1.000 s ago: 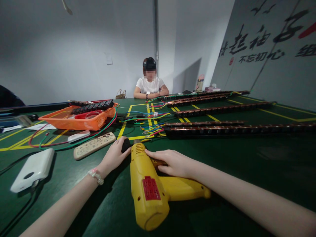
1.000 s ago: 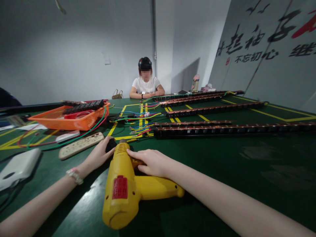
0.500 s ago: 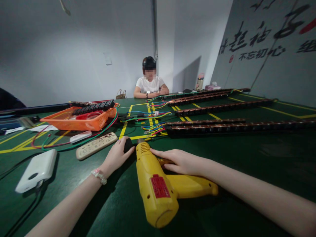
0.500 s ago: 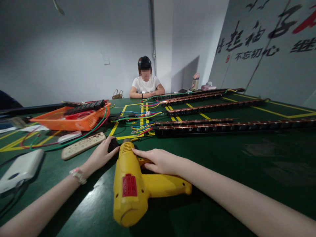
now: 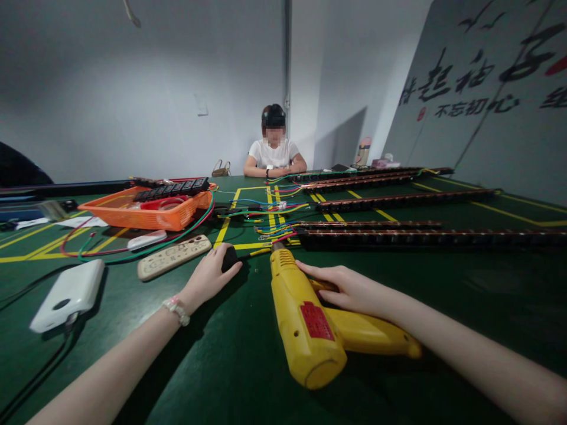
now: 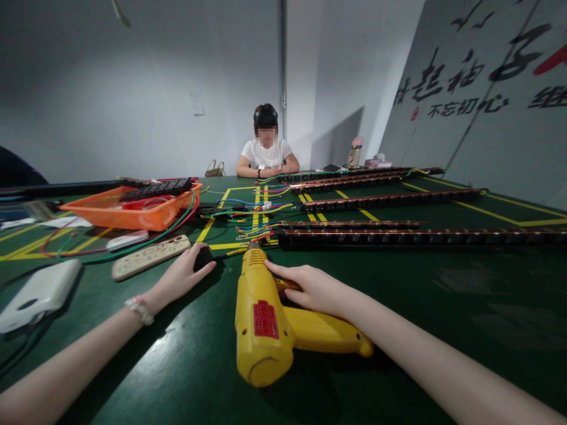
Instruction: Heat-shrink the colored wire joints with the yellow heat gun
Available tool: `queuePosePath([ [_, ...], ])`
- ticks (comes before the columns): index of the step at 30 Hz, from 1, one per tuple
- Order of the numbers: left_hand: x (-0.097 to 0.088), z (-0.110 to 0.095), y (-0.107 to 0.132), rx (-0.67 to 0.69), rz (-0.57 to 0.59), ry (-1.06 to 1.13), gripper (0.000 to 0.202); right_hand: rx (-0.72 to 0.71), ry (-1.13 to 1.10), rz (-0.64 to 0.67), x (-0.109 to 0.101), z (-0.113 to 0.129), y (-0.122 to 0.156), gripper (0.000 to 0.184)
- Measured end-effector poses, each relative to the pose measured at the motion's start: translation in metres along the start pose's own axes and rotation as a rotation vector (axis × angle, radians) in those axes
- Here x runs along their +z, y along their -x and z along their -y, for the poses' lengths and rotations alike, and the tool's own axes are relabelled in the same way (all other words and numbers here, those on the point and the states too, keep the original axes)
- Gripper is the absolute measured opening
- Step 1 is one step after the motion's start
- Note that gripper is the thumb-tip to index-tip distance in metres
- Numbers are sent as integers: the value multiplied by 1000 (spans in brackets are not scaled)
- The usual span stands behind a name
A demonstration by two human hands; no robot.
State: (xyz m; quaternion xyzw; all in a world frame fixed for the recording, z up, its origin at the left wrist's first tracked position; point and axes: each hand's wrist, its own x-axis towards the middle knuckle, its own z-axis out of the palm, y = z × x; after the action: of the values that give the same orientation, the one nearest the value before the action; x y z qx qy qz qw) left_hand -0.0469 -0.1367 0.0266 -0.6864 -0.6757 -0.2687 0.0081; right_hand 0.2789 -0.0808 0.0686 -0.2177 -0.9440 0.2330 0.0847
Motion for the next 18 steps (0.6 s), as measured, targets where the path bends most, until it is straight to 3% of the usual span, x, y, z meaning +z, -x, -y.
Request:
queuePosePath([
  [8, 3, 3, -2, 21, -30, -10, 46, -13, 29, -42, 5, 4, -7, 68],
  [18, 3, 4, -2, 33, -8, -18, 45, -91, 61, -9, 18, 29, -45, 72],
])
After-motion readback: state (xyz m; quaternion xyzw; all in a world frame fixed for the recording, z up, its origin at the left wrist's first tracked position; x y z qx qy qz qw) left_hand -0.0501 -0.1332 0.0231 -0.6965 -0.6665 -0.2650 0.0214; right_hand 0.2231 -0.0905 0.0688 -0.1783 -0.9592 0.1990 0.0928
